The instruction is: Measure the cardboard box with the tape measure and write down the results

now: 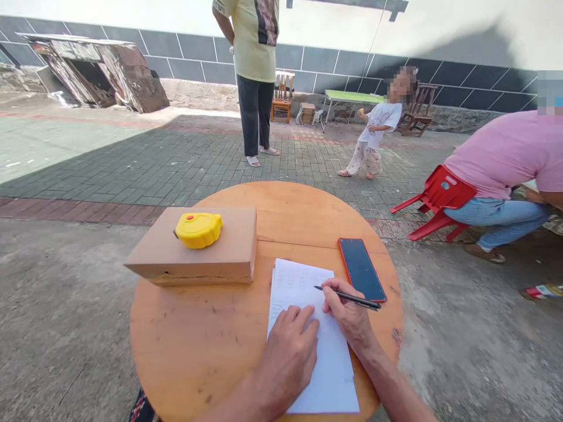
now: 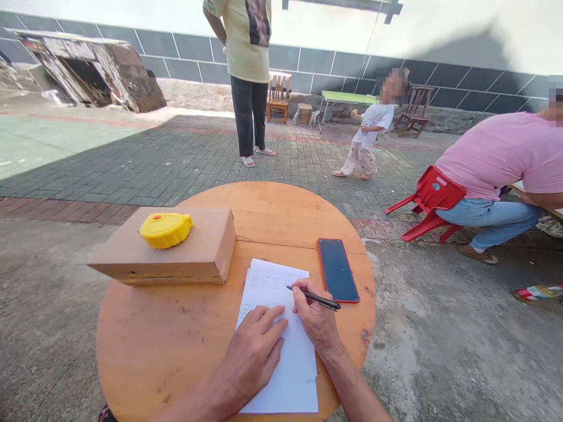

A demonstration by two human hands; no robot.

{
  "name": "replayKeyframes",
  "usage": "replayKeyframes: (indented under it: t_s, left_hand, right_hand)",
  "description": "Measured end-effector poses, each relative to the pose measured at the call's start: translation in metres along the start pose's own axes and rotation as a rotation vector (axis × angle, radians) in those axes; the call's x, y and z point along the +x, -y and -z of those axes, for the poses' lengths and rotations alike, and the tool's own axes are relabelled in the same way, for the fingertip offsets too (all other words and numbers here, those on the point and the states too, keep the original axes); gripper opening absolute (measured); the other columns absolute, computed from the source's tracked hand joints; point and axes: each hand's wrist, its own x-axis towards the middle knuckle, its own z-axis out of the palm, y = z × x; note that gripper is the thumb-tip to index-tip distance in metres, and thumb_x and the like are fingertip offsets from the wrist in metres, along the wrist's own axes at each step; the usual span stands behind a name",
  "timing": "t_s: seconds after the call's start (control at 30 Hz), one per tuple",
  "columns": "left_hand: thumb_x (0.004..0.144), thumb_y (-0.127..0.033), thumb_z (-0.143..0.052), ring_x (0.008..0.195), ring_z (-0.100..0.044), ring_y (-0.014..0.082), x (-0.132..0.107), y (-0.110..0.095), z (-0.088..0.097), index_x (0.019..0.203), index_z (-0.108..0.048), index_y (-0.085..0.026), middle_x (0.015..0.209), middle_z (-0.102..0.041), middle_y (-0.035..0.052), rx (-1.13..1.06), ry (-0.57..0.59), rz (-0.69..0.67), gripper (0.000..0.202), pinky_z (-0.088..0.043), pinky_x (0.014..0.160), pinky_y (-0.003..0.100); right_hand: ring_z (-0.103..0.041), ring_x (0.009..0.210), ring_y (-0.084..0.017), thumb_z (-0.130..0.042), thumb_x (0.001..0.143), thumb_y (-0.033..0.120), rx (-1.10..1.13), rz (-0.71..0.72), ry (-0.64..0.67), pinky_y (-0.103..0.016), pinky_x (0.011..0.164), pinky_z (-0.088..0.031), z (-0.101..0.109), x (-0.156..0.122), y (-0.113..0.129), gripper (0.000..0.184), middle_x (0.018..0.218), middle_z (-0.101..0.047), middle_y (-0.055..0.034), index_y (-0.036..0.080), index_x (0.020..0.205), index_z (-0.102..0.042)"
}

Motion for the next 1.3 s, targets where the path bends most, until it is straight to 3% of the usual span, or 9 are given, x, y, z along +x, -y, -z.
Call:
replayKeyframes:
  t_s: [0.17, 0.33, 1.3]
  left_hand:
    - [0.086, -0.01, -0.047, 0.094, -0.054, 0.0257, 0.0012, 0.0009, -0.0026, 0.102, -0.059, -0.02, 0.122, -0.061, 0.0083, 0.038, -0.014, 0.028, 0.022, -0.052, 0.078, 0.044]
    - [0.085, -0.013, -0.05, 0.093, -0.054, 0.0264, 0.0049, -0.0005, -0.0011, 0.102, -0.059, -0.02, 0.124, -0.06, 0.0078, 0.032, 0.011, 0.053, 0.02, -0.053, 0.078, 0.044]
    - [0.085, -0.016, -0.05, 0.098, -0.05, 0.0251, 0.0081, -0.0022, 0.0045, 0.103, -0.058, -0.02, 0.132, -0.055, 0.002, 0.015, 0.095, 0.117, 0.02, -0.051, 0.085, 0.044]
  right_hand:
    - [-0.055, 0.048, -0.014, -0.053, 0.088, 0.036, -0.11, 0.079, -0.013, -0.025, 0.051, -0.045, -0.0017, -0.0004, -0.0026, 0.018, 0.058, -0.06, 0.0025, 0.022, 0.081, -0.063]
    - [-0.061, 0.063, -0.017, -0.051, 0.087, 0.03, -0.194, 0.18, -0.035, -0.026, 0.061, -0.047, -0.0035, 0.0001, 0.0012, 0.017, 0.072, -0.068, -0.0009, 0.022, 0.078, -0.063]
    - [-0.063, 0.063, -0.015, -0.051, 0.089, 0.026, -0.233, 0.255, -0.011, -0.025, 0.063, -0.048, -0.0053, 0.0012, 0.0064, 0.016, 0.072, -0.068, 0.0007, 0.02, 0.079, -0.062]
